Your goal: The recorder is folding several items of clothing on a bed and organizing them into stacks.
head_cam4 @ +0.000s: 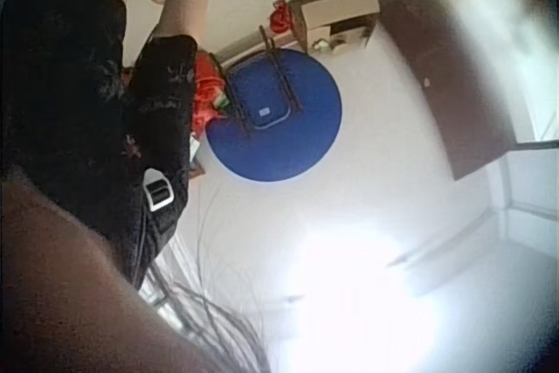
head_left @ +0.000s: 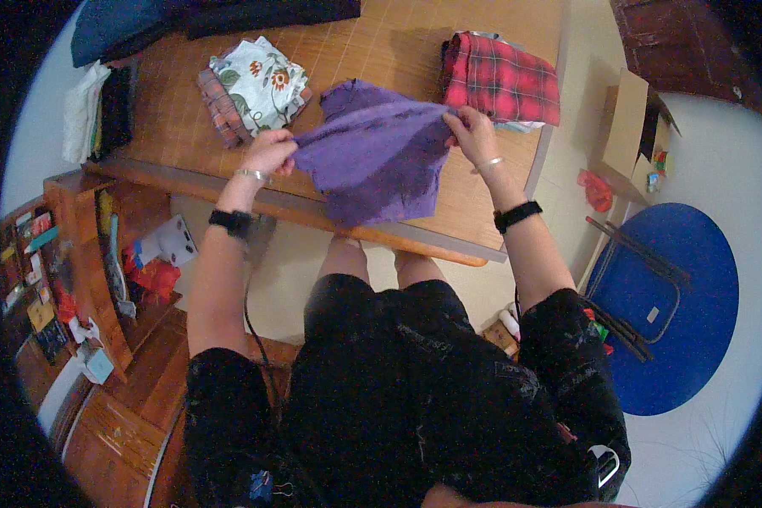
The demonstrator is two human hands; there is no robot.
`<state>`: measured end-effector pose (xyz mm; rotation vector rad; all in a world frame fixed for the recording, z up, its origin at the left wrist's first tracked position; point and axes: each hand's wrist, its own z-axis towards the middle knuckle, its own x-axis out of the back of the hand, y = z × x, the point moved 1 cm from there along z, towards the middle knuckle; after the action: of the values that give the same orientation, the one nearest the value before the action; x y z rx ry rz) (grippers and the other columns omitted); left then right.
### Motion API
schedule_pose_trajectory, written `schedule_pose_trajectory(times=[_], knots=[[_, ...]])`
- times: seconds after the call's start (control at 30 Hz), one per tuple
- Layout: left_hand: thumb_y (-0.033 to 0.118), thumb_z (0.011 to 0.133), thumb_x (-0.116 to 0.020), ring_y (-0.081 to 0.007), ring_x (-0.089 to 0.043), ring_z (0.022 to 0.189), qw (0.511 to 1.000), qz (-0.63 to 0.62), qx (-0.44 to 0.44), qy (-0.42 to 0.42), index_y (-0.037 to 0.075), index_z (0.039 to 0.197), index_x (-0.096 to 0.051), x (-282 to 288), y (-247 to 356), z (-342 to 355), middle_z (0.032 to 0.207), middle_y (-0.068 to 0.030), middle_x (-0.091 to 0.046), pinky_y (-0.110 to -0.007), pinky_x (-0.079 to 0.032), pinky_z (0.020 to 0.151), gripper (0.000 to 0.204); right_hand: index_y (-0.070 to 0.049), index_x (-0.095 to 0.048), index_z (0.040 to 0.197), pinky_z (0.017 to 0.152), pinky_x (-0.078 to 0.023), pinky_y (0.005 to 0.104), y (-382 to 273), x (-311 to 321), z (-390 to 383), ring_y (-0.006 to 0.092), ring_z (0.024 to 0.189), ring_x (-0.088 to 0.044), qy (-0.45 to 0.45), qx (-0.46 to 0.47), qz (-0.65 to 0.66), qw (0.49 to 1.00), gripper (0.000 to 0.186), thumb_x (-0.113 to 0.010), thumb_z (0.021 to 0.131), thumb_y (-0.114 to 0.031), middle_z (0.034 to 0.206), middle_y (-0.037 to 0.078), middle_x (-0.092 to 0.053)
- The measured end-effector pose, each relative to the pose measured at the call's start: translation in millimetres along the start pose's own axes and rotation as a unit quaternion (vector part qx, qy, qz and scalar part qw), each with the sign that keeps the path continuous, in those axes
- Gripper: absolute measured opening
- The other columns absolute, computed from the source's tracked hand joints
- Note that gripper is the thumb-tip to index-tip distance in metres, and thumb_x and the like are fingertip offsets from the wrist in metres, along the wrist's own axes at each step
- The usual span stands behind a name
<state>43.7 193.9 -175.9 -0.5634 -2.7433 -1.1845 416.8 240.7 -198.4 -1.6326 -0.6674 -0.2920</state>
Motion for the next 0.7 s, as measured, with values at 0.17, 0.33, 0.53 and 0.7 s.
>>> schedule_pose_trajectory(times=[0.17, 0.33, 0.53, 0.7], knots=[[0.042, 0.076, -0.062, -0.0118, -0.054, 0.065, 0.939, -0.312, 0.035, 0.14, 0.007, 0.09, -0.051, 6, -46, 87, 0.08, -0.004, -0.055, -0.024, -0.042, 0.051, 0.039, 0.004, -0.053, 0.095, 0.049, -0.047, 0.0259, 12, -31, 36, 0.0183, 0.063, -0.062, 0.02, -0.039, 0.003, 0.999, 0.025, -0.057, 0.082, -0.017, 0.077, 0.013, -0.06], [0.031, 0.068, -0.074, -0.009, -0.048, 0.058, 0.962, -0.224, 0.087, 0.127, 0.004, 0.09, -0.051, -25, -92, 82, 0.073, -0.0006, -0.051, -0.02, -0.04, 0.051, 0.042, 0.004, -0.048, 0.11, 0.064, -0.049, 0.0304, 44, -50, 11, 0.0233, 0.078, -0.062, -0.093, -0.054, -0.179, 0.978, 0.049, -0.065, 0.076, -0.027, 0.092, 0.021, -0.06], [0.025, 0.067, -0.075, -0.0122, -0.057, 0.07, 0.982, -0.151, 0.028, 0.112, -0.006, 0.104, -0.052, -68, -89, 70, 0.089, -0.0097, -0.061, -0.023, -0.044, 0.055, 0.053, 0.005, -0.047, 0.112, 0.074, -0.047, 0.0299, 51, -57, 0, 0.0196, 0.082, -0.059, -0.051, -0.175, 0.082, 0.98, 0.056, -0.067, 0.073, -0.031, 0.092, 0.016, -0.06], [0.019, 0.068, -0.073, -0.0191, -0.058, 0.082, 0.954, -0.292, 0.051, 0.039, -0.006, 0.107, -0.051, -85, -48, 76, 0.096, -0.0118, -0.06, -0.03, -0.047, 0.072, 0.051, 0.003, -0.051, 0.107, 0.076, -0.047, 0.0316, 71, -70, 24, 0.0191, 0.085, -0.058, -0.022, -0.294, 0.23, 0.928, 0.048, -0.069, 0.072, -0.025, 0.094, 0.013, -0.06]])
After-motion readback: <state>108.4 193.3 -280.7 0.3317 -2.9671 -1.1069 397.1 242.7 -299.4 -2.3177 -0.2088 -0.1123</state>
